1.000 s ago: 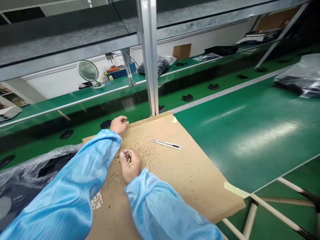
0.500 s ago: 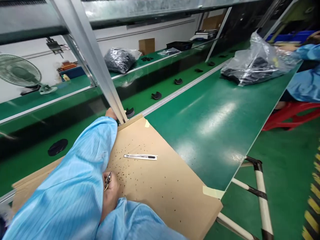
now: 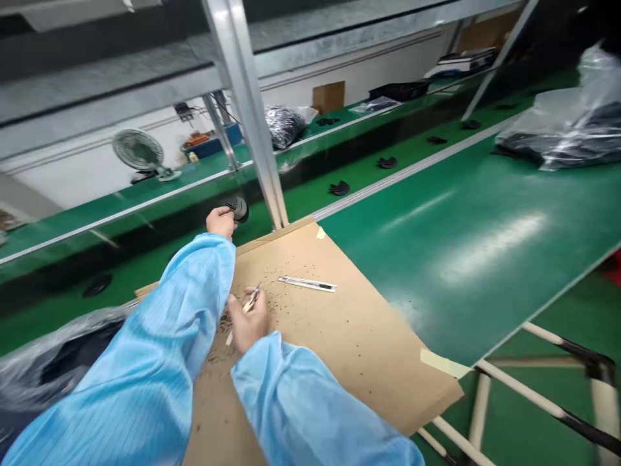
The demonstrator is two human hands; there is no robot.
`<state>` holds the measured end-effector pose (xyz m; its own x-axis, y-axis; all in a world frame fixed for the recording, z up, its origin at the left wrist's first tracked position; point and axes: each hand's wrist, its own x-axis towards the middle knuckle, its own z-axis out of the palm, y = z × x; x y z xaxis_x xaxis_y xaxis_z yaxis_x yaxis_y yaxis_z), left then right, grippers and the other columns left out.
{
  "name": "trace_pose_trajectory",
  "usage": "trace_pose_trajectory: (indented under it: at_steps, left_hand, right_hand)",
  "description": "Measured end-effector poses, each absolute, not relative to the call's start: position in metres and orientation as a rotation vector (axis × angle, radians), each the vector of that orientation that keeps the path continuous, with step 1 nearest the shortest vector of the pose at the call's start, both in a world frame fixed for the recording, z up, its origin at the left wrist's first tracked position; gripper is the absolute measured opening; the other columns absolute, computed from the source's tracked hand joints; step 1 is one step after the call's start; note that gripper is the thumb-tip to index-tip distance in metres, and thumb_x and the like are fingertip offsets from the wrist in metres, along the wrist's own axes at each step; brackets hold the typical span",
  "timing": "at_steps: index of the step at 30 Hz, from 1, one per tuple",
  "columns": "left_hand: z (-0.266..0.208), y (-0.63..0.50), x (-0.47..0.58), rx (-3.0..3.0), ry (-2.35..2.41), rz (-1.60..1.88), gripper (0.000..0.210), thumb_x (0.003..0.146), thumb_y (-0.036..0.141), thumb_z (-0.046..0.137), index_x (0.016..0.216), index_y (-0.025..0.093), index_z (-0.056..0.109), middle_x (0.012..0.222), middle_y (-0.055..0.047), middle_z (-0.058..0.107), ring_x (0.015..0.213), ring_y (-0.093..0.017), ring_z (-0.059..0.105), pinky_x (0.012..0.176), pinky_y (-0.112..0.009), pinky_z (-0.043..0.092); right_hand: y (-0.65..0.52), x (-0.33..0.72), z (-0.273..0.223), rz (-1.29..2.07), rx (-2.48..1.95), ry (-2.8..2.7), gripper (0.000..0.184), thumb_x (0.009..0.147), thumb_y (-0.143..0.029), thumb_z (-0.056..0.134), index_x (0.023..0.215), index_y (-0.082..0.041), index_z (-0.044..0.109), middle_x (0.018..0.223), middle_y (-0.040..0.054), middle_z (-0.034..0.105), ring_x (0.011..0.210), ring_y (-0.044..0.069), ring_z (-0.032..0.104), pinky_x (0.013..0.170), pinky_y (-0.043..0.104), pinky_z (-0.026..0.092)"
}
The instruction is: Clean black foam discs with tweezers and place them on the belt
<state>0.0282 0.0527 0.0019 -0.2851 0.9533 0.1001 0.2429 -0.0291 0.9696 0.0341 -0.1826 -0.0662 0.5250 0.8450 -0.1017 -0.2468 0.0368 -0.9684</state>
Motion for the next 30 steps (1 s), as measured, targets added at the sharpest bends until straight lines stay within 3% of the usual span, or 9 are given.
trace_pose_trajectory:
  at_steps: [3,7,13,18,24,27,30]
  left_hand:
    - [0.034,-0.005,-0.018,0.874,1.438,1.476,0.031,0.080,0.013,0.052,0.111,0.019,0.053,0.084,-0.004,0.062,0.061,-0.009,0.059,0.062,-0.024,0.050]
    - [0.045,-0.096,-0.075,0.651,1.212,1.578,0.020,0.078,0.011,0.058,0.096,0.018,0.055,0.076,-0.001,0.060,0.061,-0.008,0.057,0.060,-0.022,0.047]
    - [-0.008,-0.204,-0.114,0.623,1.218,1.643,0.030,0.066,0.014,0.074,0.091,0.017,0.057,0.078,-0.002,0.065,0.068,-0.010,0.062,0.066,-0.021,0.047]
    - [-0.053,-0.231,-0.112,0.620,1.231,1.794,0.032,0.061,0.016,0.078,0.086,0.016,0.059,0.075,0.000,0.065,0.072,-0.008,0.061,0.071,-0.018,0.046]
    - [-0.057,-0.240,-0.105,0.546,0.997,1.656,0.040,0.063,0.023,0.080,0.097,0.018,0.061,0.086,-0.002,0.066,0.079,-0.010,0.063,0.073,-0.021,0.048]
    - [-0.055,-0.243,-0.101,0.527,0.816,1.427,0.041,0.060,0.020,0.082,0.096,0.015,0.062,0.096,-0.007,0.067,0.088,-0.016,0.064,0.078,-0.028,0.051]
    - [-0.055,-0.241,-0.102,0.507,0.801,1.368,0.036,0.062,0.018,0.081,0.093,0.013,0.064,0.094,-0.009,0.068,0.084,-0.018,0.065,0.075,-0.031,0.053]
  right_hand:
    - [-0.176,0.036,-0.069,0.890,-1.221,-0.678,0.049,0.063,-0.039,0.070,0.104,-0.020,0.051,0.078,-0.0010,0.057,0.066,0.015,0.055,0.061,0.025,0.044]
    - [-0.174,0.041,-0.069,0.926,-1.153,-0.751,0.040,0.069,-0.043,0.063,0.099,-0.019,0.050,0.077,-0.0004,0.055,0.064,0.014,0.054,0.061,0.026,0.046]
    - [-0.198,0.041,-0.057,1.001,-0.879,-1.186,0.036,0.076,-0.042,0.059,0.102,-0.019,0.051,0.080,0.0007,0.057,0.065,0.013,0.055,0.064,0.027,0.048]
    - [-0.212,0.034,-0.057,1.175,-0.741,-1.520,0.032,0.075,-0.033,0.062,0.102,-0.018,0.053,0.082,0.0024,0.061,0.072,0.015,0.059,0.069,0.029,0.050]
    - [-0.210,0.034,-0.056,1.115,-0.854,-1.502,0.023,0.071,-0.028,0.061,0.091,-0.019,0.054,0.068,-0.0007,0.060,0.060,0.013,0.056,0.060,0.027,0.049]
    - [-0.209,0.033,-0.056,1.039,-0.931,-1.402,0.025,0.072,-0.030,0.063,0.092,-0.019,0.053,0.070,-0.0004,0.060,0.061,0.013,0.056,0.062,0.028,0.049]
    - [-0.210,0.032,-0.057,0.987,-0.937,-1.393,0.027,0.076,-0.034,0.061,0.098,-0.019,0.053,0.074,0.0004,0.060,0.065,0.014,0.056,0.064,0.029,0.049]
